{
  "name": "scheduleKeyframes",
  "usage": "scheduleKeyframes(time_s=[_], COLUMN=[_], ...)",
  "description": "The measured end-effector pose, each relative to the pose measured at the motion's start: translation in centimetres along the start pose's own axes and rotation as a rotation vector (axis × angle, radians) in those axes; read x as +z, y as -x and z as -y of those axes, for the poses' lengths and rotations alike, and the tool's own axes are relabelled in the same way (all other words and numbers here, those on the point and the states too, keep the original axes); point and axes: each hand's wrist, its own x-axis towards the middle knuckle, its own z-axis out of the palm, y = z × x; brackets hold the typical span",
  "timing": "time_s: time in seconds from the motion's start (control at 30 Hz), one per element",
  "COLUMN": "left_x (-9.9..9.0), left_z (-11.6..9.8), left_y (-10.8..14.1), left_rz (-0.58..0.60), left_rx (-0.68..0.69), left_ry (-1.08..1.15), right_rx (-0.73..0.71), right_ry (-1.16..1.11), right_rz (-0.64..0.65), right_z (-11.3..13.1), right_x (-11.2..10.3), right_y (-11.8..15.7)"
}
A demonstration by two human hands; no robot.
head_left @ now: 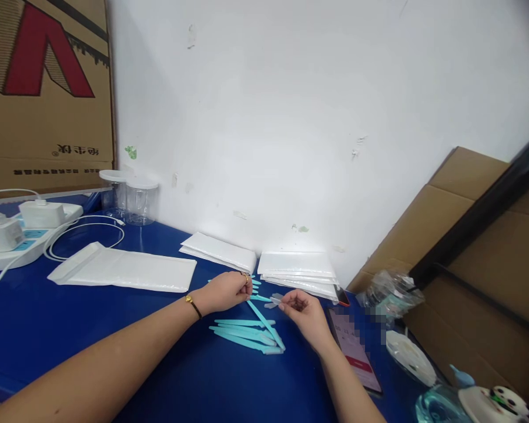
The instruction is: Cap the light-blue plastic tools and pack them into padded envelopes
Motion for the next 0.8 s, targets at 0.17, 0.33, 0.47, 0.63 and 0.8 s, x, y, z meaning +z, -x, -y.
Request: scheduleKeyframes(time_s=[0.17,0.33,0.47,0.63,0.8], left_x=[0.3,1.1,1.5,1.2,0.3], left_z=[-0.4,-0.9,-1.1,-1.2,0.1], left_y=[0.0,-0.2,0.1,0.5,0.2], left_rz=[0.011,0.051,0.077,0.147,0.047], left_rx=[0.017,0.025,0.068,0.135,0.043], left_ry=[0.027,0.078,0.027,-0.039,-0.157], right_rx=[-0.007,0.018,0.048,-0.083,-0.162], right_ry=[0.000,0.044,0.088,0.341,0.554], right_rz=[0.030,0.069,0.189,0.170,0.193], right_z=[0.6,1.3,1.7,1.8,1.0], right_x=[0.5,0.9,0.5,0.0,0.0], right_y=[0.2,0.5,0.6,0.6,0.5])
